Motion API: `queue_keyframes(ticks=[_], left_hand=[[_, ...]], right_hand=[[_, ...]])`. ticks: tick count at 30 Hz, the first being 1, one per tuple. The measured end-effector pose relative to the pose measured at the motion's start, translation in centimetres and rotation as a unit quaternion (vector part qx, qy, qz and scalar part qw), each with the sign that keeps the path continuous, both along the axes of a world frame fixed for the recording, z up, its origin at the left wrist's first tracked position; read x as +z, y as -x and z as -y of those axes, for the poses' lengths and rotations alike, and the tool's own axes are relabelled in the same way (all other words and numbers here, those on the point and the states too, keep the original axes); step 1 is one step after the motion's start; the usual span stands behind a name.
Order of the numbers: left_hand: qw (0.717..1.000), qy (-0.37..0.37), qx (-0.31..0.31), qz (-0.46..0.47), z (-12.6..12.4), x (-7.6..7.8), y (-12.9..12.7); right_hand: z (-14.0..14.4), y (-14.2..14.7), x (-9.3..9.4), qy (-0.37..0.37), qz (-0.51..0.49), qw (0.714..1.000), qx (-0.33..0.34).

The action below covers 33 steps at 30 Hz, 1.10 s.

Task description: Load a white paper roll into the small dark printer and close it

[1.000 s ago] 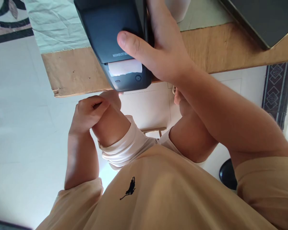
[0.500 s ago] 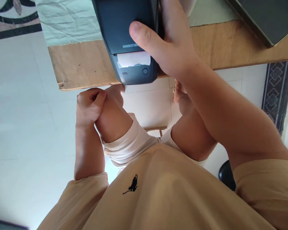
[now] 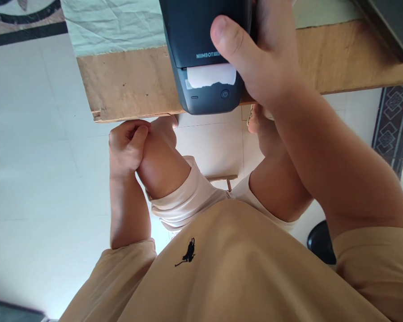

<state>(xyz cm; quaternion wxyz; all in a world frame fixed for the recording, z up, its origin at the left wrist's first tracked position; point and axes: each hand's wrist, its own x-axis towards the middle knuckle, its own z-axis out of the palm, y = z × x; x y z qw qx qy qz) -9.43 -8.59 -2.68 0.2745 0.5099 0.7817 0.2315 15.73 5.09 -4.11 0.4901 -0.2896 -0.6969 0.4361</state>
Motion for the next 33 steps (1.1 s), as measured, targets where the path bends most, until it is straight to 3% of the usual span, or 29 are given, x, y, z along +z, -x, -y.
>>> queue_keyframes(ticks=[9,16,24,30,33], left_hand=[[0.999,-0.014,0.009,0.048,-0.3,-0.7,0.7],[0.994,-0.026,0.002,0.102,-0.3,-1.1,1.5],[0.992,-0.026,0.004,0.126,0.3,-1.0,2.8],[0.995,-0.016,-0.007,0.099,-0.2,-0.4,2.0],[0.996,-0.005,-0.008,0.088,-0.3,-0.1,1.4]], right_hand=[[0.8,-0.1,1.5,0.018,0.011,0.999,-0.038],[0.0,0.2,0.5,-0.068,-0.04,0.996,-0.041],[1.2,0.1,1.5,-0.024,0.0,0.999,-0.039],[0.8,0.1,0.6,0.032,-0.013,0.998,-0.044],[0.1,0.2,0.1,0.015,-0.024,0.999,-0.036]])
